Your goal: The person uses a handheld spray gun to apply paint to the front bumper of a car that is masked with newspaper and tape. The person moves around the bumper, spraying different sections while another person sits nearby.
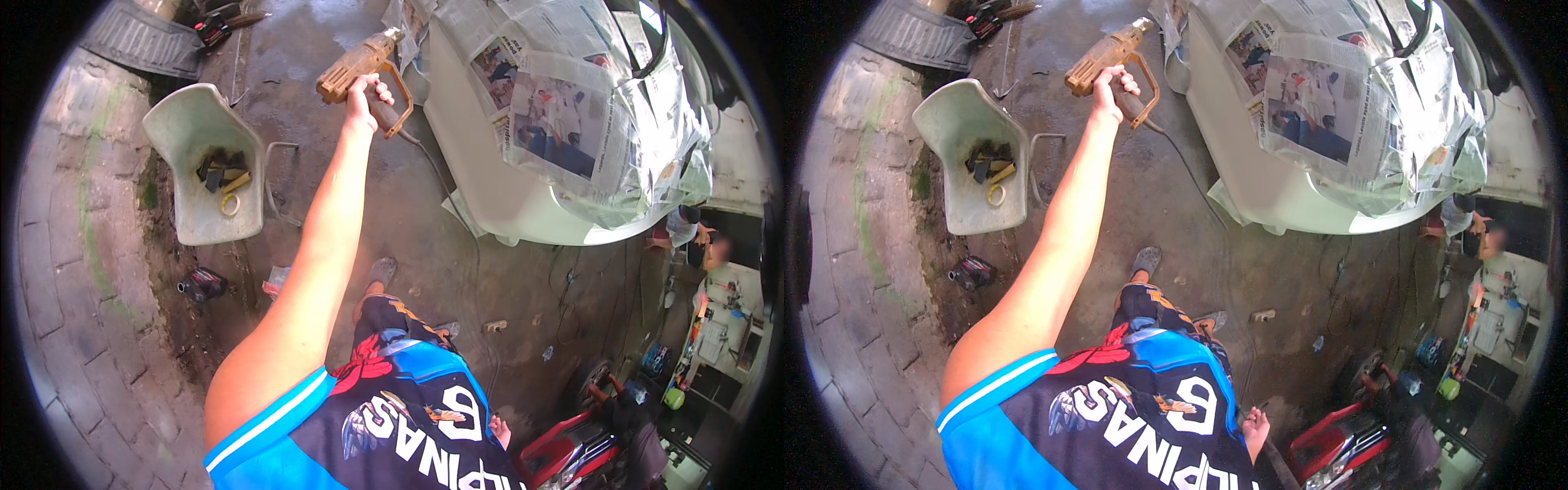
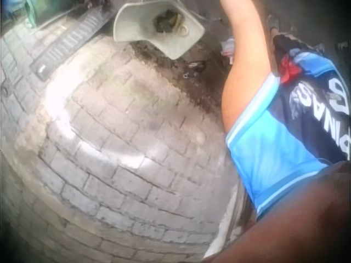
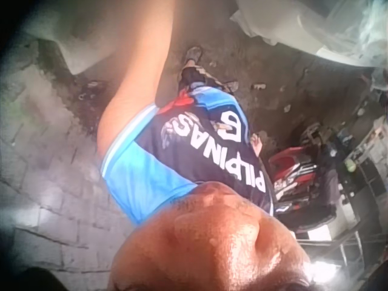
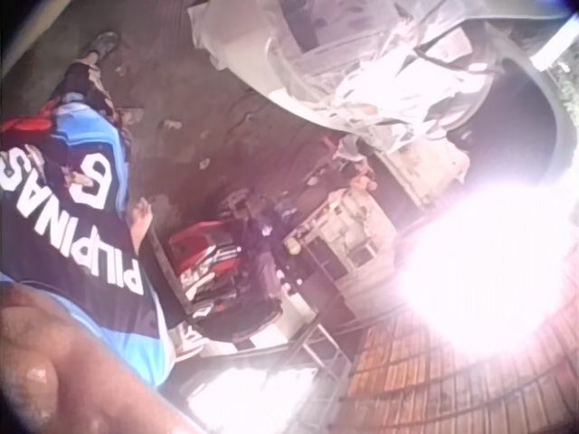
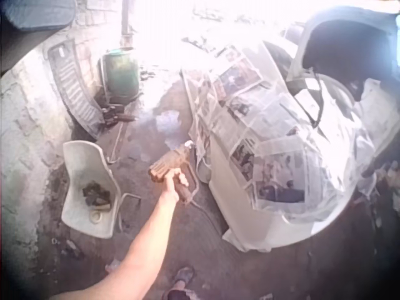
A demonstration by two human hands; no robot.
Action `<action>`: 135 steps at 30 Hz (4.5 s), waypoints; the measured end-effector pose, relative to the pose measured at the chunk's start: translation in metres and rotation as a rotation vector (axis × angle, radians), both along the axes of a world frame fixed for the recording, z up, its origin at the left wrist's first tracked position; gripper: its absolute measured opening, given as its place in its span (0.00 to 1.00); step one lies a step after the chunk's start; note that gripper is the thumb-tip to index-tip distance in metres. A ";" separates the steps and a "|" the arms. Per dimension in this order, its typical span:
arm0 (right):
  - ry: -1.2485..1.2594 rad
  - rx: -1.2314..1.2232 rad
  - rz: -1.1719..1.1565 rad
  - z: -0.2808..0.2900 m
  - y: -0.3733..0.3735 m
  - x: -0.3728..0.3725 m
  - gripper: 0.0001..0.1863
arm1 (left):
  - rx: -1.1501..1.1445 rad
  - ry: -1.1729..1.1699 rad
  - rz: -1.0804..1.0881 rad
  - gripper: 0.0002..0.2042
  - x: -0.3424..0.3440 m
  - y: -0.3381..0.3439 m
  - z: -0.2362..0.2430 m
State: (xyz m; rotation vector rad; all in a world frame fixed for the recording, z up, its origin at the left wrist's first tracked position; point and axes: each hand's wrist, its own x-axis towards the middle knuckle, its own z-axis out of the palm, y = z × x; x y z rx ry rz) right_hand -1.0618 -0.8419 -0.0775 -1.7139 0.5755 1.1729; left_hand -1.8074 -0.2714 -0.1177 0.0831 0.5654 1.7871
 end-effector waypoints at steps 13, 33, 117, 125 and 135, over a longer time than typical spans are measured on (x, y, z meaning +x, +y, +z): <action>0.057 0.060 -0.038 -0.027 -0.014 -0.013 0.12 | -0.093 0.601 -0.699 0.06 0.181 -0.204 0.010; 0.010 0.075 -0.212 -0.040 -0.042 -0.047 0.08 | -0.665 1.010 -0.059 0.09 0.074 -0.128 -0.122; 0.150 0.260 -0.084 -0.179 -0.025 0.312 0.11 | -0.129 1.004 -0.189 0.06 0.622 -0.282 0.130; 0.186 0.224 -0.111 -0.187 -0.054 0.302 0.11 | -0.311 0.834 0.163 0.04 0.554 -0.258 0.124; 0.180 0.278 -0.078 -0.179 -0.032 0.297 0.12 | 0.067 0.863 -0.331 0.08 0.671 -0.235 0.135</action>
